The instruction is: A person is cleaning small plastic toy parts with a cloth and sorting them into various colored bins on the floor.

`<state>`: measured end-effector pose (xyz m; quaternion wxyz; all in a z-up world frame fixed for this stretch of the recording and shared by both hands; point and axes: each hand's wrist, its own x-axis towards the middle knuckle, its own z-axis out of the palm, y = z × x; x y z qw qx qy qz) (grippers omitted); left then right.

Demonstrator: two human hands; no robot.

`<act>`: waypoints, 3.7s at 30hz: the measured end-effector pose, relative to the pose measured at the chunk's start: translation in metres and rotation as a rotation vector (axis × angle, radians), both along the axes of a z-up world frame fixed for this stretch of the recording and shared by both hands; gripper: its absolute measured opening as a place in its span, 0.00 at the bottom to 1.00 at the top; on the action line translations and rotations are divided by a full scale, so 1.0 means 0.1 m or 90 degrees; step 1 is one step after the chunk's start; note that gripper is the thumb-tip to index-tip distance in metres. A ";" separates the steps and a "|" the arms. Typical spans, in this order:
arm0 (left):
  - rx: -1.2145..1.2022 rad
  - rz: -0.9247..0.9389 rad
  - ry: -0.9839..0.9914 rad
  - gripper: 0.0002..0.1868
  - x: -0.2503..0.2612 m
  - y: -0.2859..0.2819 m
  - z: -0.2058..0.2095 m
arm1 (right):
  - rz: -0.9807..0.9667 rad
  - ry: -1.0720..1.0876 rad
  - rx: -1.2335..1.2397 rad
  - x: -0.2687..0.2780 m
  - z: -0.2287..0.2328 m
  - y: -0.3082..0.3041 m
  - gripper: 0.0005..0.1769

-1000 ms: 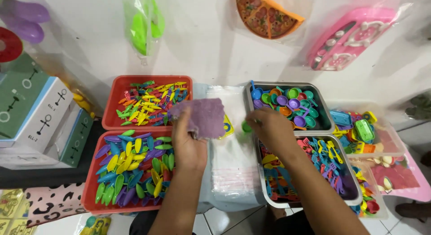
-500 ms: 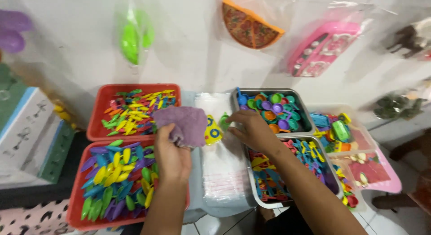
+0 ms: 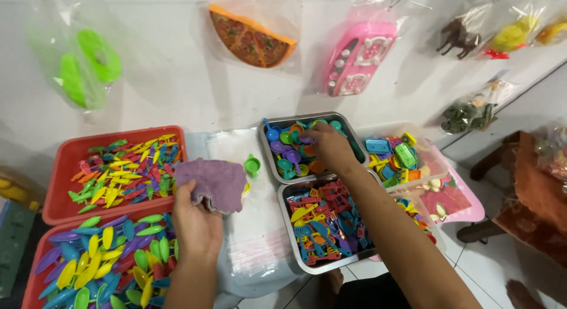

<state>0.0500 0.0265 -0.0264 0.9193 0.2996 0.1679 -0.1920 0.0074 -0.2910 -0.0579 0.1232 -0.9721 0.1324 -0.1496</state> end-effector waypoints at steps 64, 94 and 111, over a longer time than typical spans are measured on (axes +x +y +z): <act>0.205 -0.140 -0.188 0.14 -0.45 -0.39 -0.38 | 0.097 -0.218 0.430 -0.69 0.40 1.59 0.04; 0.876 -0.134 -1.196 0.16 -0.46 -0.20 -0.06 | 0.074 0.050 0.225 -1.13 0.67 1.20 0.13; 0.074 -0.152 -0.156 0.10 -0.43 -0.37 -0.71 | 0.138 -0.391 0.320 -0.74 0.45 1.81 0.09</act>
